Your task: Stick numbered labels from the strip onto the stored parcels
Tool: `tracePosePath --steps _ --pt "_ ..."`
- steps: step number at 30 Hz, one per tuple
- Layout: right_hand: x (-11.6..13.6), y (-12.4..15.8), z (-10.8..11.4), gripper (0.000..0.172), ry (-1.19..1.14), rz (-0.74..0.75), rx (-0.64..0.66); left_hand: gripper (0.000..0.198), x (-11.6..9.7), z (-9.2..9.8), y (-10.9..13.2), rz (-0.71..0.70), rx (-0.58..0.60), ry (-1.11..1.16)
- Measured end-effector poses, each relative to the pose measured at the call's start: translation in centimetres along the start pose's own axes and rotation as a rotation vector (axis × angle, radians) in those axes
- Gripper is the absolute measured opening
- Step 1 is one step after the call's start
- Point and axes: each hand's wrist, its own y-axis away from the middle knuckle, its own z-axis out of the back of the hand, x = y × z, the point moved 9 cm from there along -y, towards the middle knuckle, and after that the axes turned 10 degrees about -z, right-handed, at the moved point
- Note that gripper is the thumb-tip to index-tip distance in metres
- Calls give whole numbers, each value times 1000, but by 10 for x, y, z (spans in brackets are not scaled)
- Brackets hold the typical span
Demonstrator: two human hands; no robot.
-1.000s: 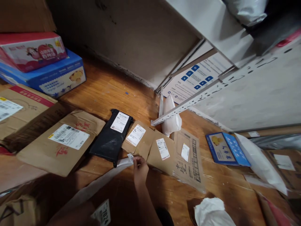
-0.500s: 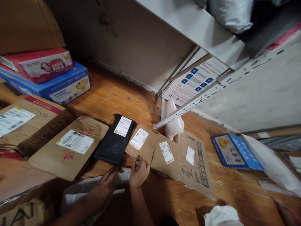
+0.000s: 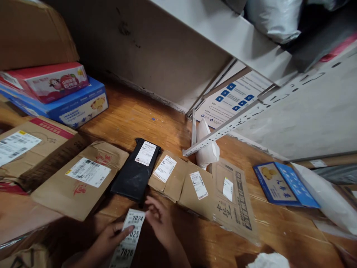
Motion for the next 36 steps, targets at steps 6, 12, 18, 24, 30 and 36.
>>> tracePosePath --steps 6,12,18,24,30,36 --pt "2 -12 -41 14 -217 -202 139 50 -47 22 -12 -1 -218 95" --pt "8 -18 -39 23 -372 -182 113 58 -65 36 -5 45 -392 64" --pt "11 -20 -39 18 -382 -176 79 63 -65 35 -8 132 -368 164" --pt "8 -24 -37 18 -376 -164 16 53 -73 35 -10 66 -362 225" --pt "-4 -15 -46 14 -365 -167 -31 57 -59 35 2 119 -410 248" --pt "-8 -13 -49 13 -328 -142 -62 56 -53 37 3 105 -418 268"
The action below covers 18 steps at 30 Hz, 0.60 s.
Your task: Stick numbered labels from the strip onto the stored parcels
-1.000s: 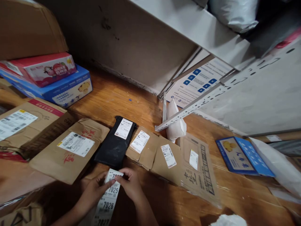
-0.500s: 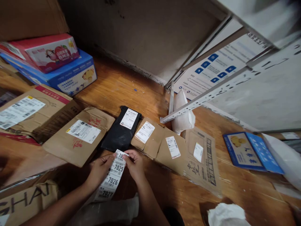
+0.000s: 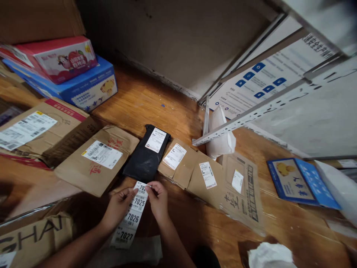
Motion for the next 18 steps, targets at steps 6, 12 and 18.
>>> tracePosePath --steps 6,12,18 --pt "0 -2 -1 12 39 38 -18 56 6 3 0 5 5 -6" --pt "-8 -3 -4 12 71 39 -31 59 23 6 1 47 23 2" --pt "7 5 3 6 164 123 -95 61 19 10 0 20 -30 -75"
